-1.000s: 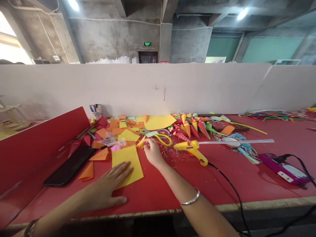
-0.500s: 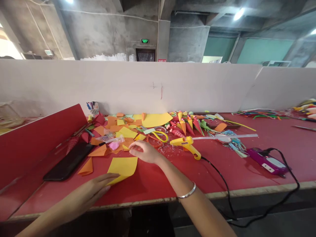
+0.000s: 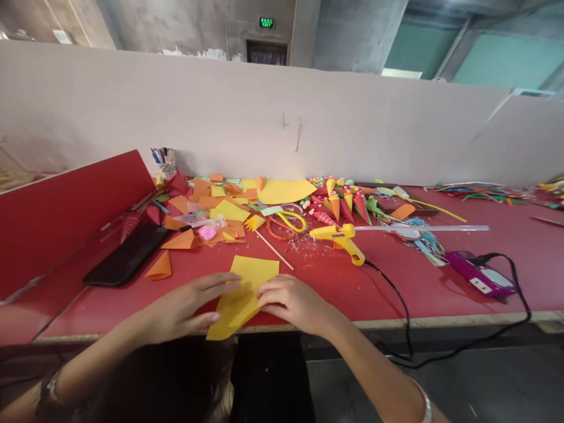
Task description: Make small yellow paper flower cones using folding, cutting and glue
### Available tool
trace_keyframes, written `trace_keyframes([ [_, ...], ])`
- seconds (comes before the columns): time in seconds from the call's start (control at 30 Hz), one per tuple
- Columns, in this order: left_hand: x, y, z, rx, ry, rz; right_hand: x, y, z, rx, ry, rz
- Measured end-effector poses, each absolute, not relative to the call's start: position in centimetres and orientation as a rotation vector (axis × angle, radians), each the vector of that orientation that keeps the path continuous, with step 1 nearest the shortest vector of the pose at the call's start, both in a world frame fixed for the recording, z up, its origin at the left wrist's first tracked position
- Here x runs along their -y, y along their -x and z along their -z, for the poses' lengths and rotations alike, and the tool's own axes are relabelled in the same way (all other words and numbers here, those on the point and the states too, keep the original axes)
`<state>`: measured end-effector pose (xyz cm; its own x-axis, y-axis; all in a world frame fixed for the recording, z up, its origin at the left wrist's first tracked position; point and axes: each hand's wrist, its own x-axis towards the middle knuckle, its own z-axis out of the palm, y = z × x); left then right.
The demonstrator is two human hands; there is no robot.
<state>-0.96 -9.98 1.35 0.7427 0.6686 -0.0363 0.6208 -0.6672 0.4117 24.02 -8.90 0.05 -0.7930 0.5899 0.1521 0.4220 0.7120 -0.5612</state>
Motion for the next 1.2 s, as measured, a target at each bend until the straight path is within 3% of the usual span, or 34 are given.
trace_keyframes([
  [0.23,7.4,1.4,-0.1,-1.063,-2.628,-0.039,7.4,-23.2,-0.7,2.671,0.909,-0.709],
  [0.63,7.2,1.2,1.1,-1.167,-2.576,-0.178,4.5,-19.8,0.8,2.645,1.072,-0.388],
  [1.2,7.4,1.0,1.0,-1.209,-2.56,-0.233,4.8,-19.2,1.4,2.552,1.195,-0.302],
])
